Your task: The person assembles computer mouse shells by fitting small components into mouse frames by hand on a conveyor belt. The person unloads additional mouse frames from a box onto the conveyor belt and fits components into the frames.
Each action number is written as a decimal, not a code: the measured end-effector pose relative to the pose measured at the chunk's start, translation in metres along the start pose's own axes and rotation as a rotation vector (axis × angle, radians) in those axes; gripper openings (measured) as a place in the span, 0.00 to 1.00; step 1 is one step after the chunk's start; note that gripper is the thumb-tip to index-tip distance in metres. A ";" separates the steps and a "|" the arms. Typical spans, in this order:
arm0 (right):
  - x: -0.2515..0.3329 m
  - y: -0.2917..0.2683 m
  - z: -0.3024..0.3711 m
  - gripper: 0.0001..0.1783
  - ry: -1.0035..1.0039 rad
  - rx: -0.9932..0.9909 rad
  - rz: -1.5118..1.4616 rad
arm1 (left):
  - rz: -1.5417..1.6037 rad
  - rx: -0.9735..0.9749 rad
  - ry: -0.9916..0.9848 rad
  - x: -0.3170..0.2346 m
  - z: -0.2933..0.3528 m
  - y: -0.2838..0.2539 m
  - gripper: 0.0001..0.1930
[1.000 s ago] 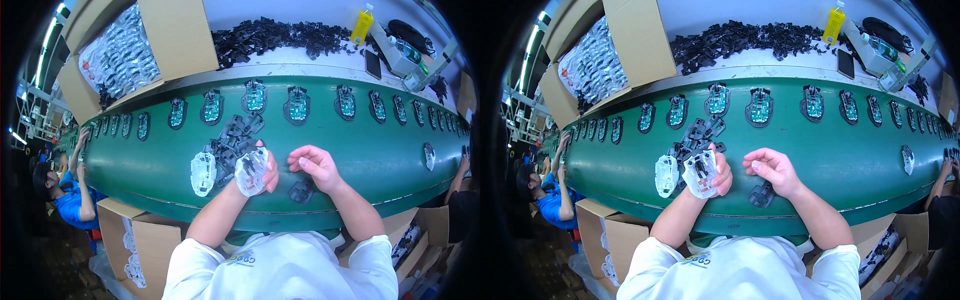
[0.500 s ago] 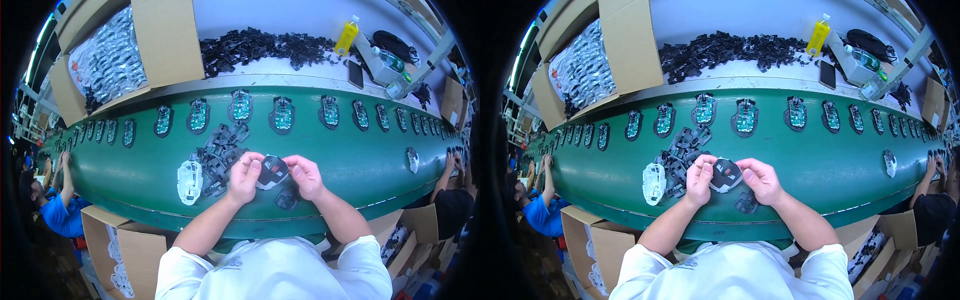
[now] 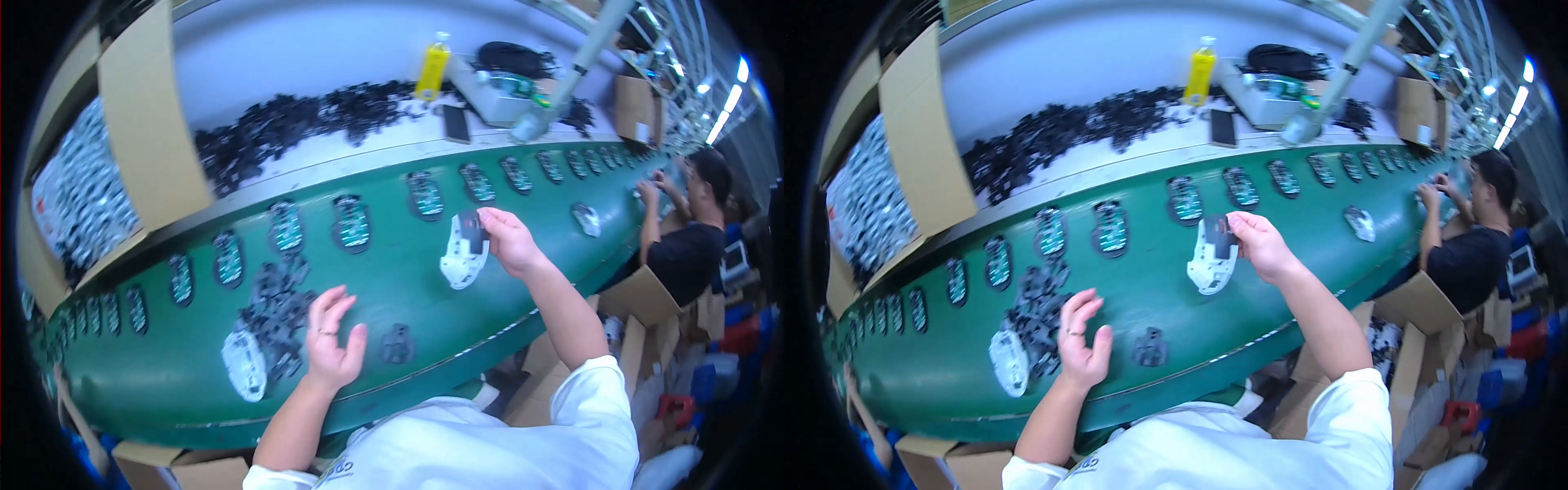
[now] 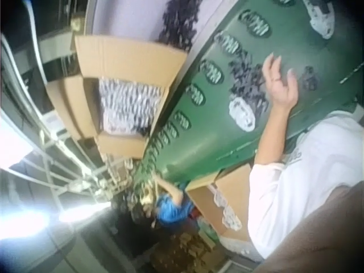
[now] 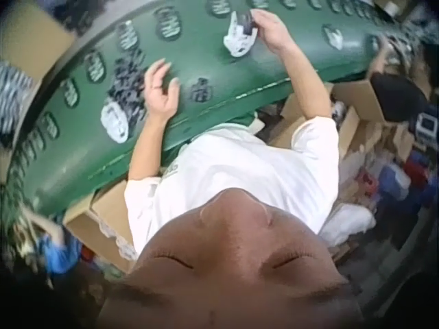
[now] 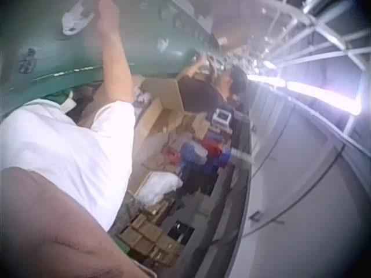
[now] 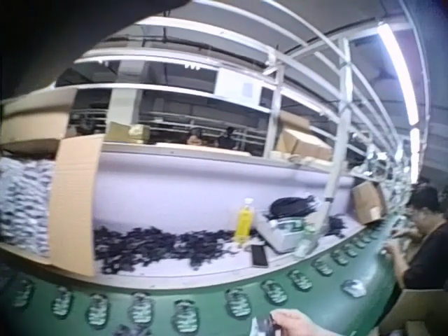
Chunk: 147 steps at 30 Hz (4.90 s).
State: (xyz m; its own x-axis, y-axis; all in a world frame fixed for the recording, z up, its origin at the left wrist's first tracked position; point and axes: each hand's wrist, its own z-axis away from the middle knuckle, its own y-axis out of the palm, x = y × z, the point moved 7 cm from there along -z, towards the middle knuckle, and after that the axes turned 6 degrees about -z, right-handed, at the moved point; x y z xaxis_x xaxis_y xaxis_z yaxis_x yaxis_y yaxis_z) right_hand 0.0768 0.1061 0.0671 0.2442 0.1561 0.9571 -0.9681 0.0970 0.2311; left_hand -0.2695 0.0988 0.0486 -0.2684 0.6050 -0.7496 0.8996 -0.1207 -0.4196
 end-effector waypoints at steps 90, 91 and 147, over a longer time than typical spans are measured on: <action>-0.008 0.209 0.028 0.34 -0.881 0.388 0.835 | 1.046 0.171 -0.634 0.057 0.016 0.001 0.33; -0.009 0.209 0.029 0.34 -0.899 0.378 0.852 | 1.045 0.175 -0.636 0.057 0.016 0.000 0.33; -0.092 0.246 0.112 0.25 -0.652 -0.046 0.379 | 0.304 -0.081 0.148 -0.008 0.023 -0.047 0.16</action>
State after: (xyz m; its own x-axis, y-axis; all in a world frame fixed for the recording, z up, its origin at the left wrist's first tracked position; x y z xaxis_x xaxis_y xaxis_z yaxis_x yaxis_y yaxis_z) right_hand -0.1900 0.0059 0.0555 -0.2024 -0.4250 0.8823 -0.9722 0.1956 -0.1288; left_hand -0.3180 0.0811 0.0628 0.0636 0.6595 -0.7490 0.9567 -0.2539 -0.1423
